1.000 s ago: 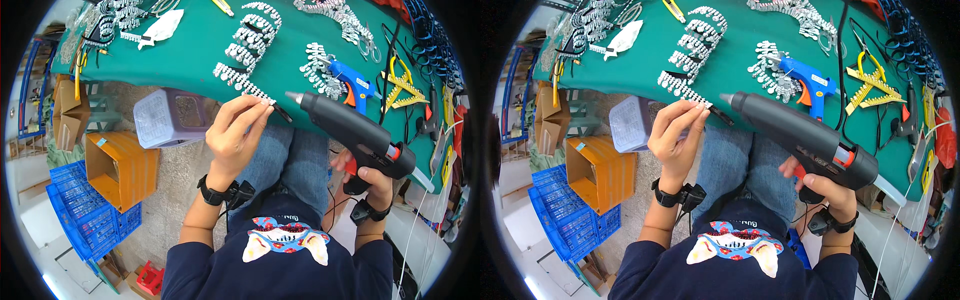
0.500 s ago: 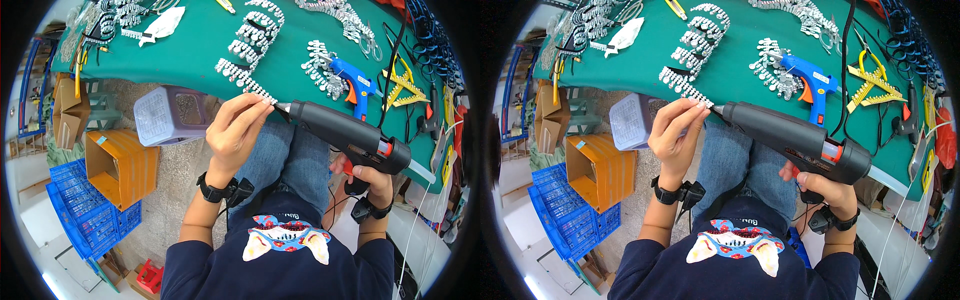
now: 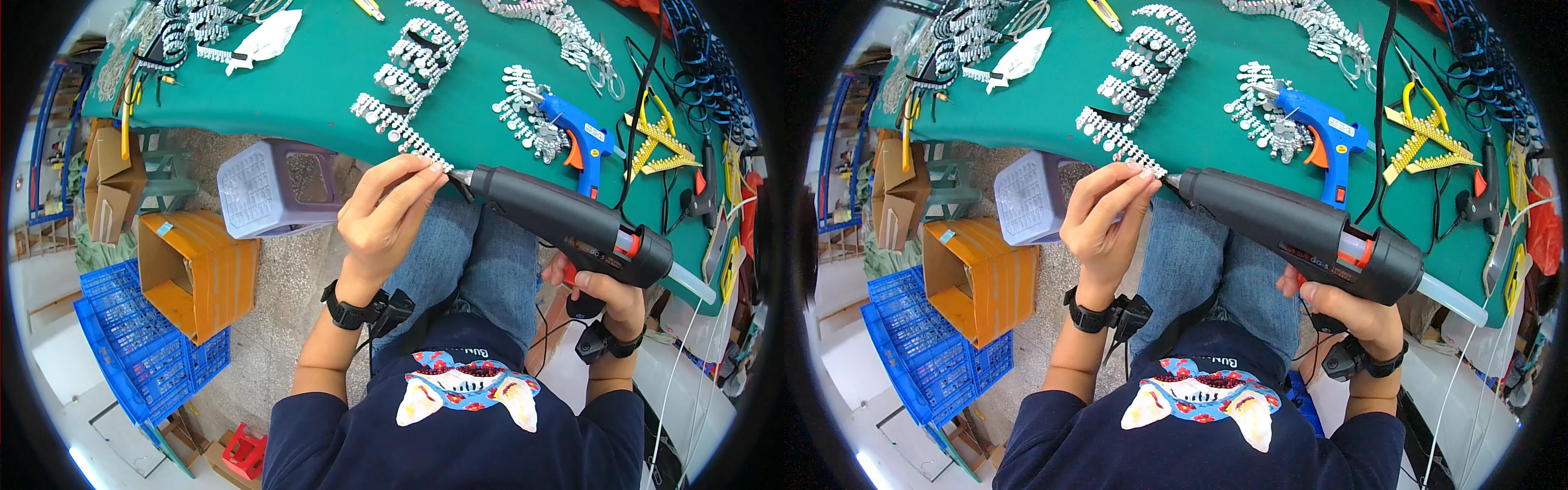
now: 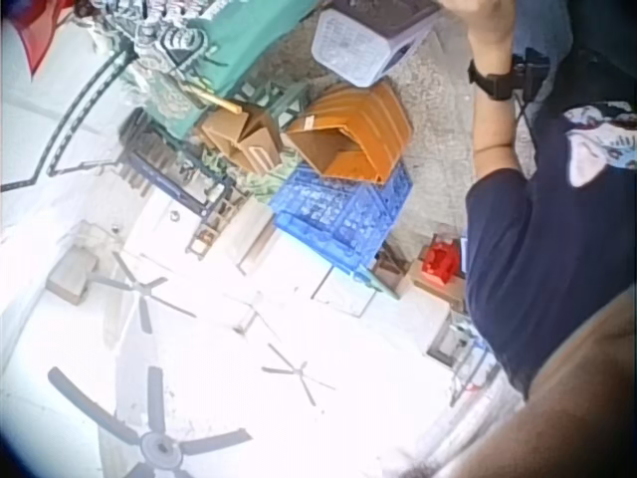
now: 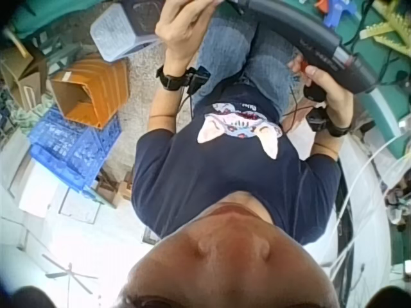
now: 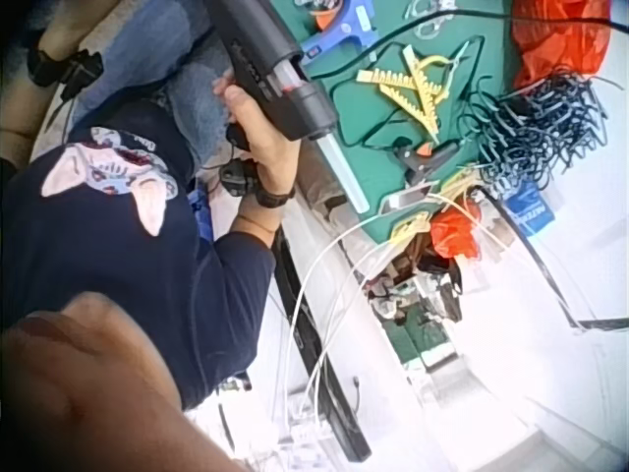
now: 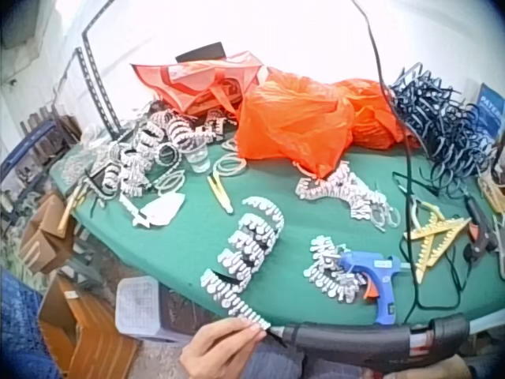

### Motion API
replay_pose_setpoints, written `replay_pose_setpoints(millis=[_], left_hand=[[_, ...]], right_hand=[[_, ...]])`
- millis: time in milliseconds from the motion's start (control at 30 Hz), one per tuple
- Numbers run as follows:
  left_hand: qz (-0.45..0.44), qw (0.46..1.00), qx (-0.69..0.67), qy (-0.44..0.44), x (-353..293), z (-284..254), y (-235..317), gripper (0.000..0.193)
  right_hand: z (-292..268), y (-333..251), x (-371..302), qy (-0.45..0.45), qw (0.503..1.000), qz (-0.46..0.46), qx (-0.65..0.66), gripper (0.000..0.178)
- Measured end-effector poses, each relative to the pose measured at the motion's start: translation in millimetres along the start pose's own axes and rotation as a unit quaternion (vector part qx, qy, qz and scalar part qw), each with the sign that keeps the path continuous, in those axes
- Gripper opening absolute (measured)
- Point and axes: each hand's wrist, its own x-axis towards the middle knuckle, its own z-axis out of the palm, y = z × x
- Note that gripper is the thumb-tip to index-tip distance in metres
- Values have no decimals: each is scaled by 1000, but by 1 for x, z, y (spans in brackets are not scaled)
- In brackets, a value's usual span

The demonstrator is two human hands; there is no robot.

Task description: Using a hot glue gun to attach small white decorative pieces to a black strap for shoe manufacturing.

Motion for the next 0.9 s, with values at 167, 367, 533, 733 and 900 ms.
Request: replay_pose_setpoints(millis=[167,367,533,733,900], left_hand=[[-3,1000,3,-3,-1,-1,-1,27],[-10,1000,3,-5,-4,1,-2,26],[-13,1000,2,-8,-6,0,-2,27],[-12,1000,1,-8,-7,0,-3,27],[-10,1000,0,-9,-8,0,-4,27]], right_hand=[[-3,0,1,-8,1000,6,-12,40],[-2,-3,0,10,999,20,-34,39],[1,-6,0,26,999,25,-28,38],[2,-9,0,37,998,37,-41,37],[1,-8,0,28,998,32,-38,37]])
